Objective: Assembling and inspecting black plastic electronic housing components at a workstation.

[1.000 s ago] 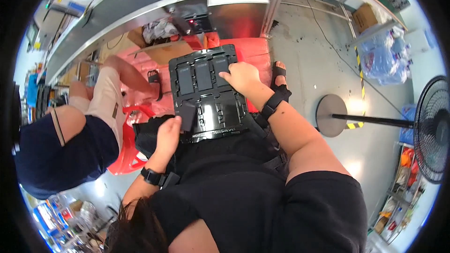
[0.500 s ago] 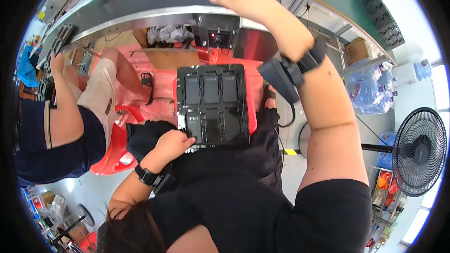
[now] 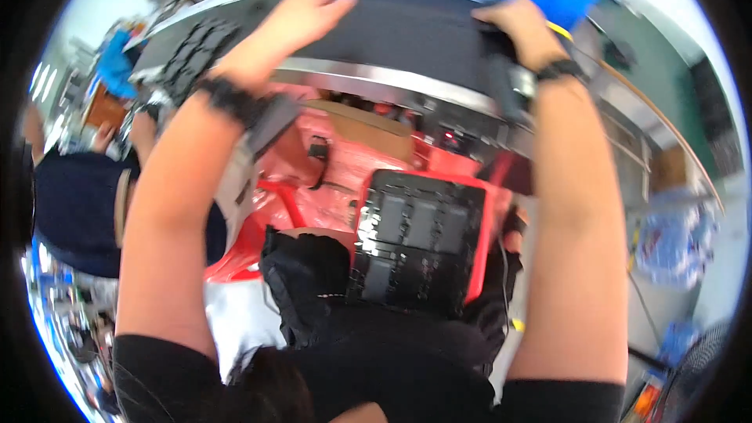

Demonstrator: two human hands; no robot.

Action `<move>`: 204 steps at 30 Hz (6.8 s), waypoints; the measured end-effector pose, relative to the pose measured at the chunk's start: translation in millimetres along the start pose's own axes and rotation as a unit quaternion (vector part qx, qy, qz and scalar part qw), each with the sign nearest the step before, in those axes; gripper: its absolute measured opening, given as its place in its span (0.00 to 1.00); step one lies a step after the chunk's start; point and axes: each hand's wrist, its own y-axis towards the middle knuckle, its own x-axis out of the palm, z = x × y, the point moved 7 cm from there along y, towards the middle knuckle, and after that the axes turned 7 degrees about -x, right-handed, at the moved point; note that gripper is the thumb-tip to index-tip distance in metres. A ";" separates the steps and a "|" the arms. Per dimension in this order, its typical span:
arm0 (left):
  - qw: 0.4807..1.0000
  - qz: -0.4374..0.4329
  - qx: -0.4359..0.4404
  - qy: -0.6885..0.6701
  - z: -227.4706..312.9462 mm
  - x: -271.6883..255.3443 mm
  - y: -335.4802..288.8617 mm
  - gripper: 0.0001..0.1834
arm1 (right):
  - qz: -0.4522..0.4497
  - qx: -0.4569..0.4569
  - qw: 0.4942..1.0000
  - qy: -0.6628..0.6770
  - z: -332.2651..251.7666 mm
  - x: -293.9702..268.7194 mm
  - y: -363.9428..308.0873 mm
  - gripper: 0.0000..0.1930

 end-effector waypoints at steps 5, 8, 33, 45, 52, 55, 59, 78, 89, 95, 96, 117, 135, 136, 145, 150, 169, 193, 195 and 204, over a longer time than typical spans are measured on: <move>0.986 0.068 -0.096 0.119 37.8 46.4 64.0 0.31 | 0.084 0.195 0.975 0.062 26.8 -28.0 -54.1 0.19; 0.975 -0.017 -0.124 0.184 16.8 68.6 69.7 0.28 | 0.073 0.241 0.961 0.116 -54.7 -32.7 -99.6 0.15; 0.878 -0.129 -0.029 -0.460 69.3 72.8 -224.4 0.28 | -0.199 0.325 0.908 0.172 -129.8 99.6 -350.0 0.18; 0.924 -0.256 -0.102 -0.263 73.7 203.5 -334.1 0.36 | -0.172 0.293 0.940 0.043 -143.2 92.7 -349.9 0.18; 0.965 -0.230 0.011 -0.128 81.6 191.4 -337.6 0.30 | -0.068 0.190 0.975 0.091 -149.4 68.9 -323.4 0.15; 0.975 -0.207 0.053 -0.063 89.1 180.2 -340.3 0.31 | -0.025 0.152 0.984 0.089 -153.5 68.1 -310.0 0.16; 0.929 -0.153 0.326 -0.079 117.3 153.8 -354.8 0.35 | 0.018 0.077 0.993 0.084 -161.6 52.9 -276.9 0.17; 0.890 -0.236 0.391 -0.004 113.9 189.8 -376.8 0.31 | -0.079 -0.214 0.939 -0.258 -174.5 49.5 -152.1 0.16; 0.915 -0.171 0.354 -0.088 105.9 175.7 -362.8 0.22 | -0.175 -0.222 0.911 -0.301 -154.5 66.9 -174.9 0.24; 0.962 0.244 -0.023 -0.118 12.7 143.9 -280.6 0.29 | -0.248 -0.247 0.903 -0.250 -169.8 103.8 -210.9 0.11; 0.947 -0.018 -0.148 -0.284 -22.4 199.4 -274.8 0.34 | -0.247 -0.230 0.916 -0.218 -176.4 112.4 -213.1 0.10; 0.921 -0.039 -0.167 -0.349 -41.1 209.7 -320.7 0.24 | -0.063 0.272 0.957 -0.077 -23.5 57.7 58.6 0.20; 0.887 -0.066 -0.162 -0.428 -65.7 231.2 -297.4 0.30 | -0.116 0.115 0.950 -0.265 -95.4 56.1 -34.0 0.24; 0.885 -0.042 -0.172 -0.430 -77.0 215.3 -291.7 0.28 | -0.099 0.092 0.951 -0.278 -98.0 55.0 -41.8 0.26; 0.886 -0.123 -0.374 -0.245 -289.4 288.4 -215.8 0.21 | -0.184 0.095 0.926 -0.315 -94.1 61.3 -68.5 0.44; 0.889 -0.134 -0.399 -0.181 -326.2 341.7 -244.7 0.23 | -0.168 0.072 0.917 -0.354 -73.0 51.3 -74.6 0.45; 0.884 -0.209 -0.416 0.051 -357.4 409.1 -204.0 0.12 | -0.191 0.113 0.938 -0.266 -98.7 60.9 -64.0 0.57; 0.947 -0.138 0.127 -0.262 14.3 115.4 -402.6 0.21 | 0.126 -0.095 0.980 -0.124 -197.2 11.1 -172.6 0.29; 0.938 -0.170 0.178 -0.245 20.5 120.5 -397.8 0.19 | 0.036 -0.089 0.990 -0.101 -200.4 28.3 -208.0 0.26; 0.964 -0.009 0.094 -0.250 22.7 127.0 -358.4 0.17 | -0.198 0.024 0.978 -0.058 -186.5 98.9 -354.9 0.25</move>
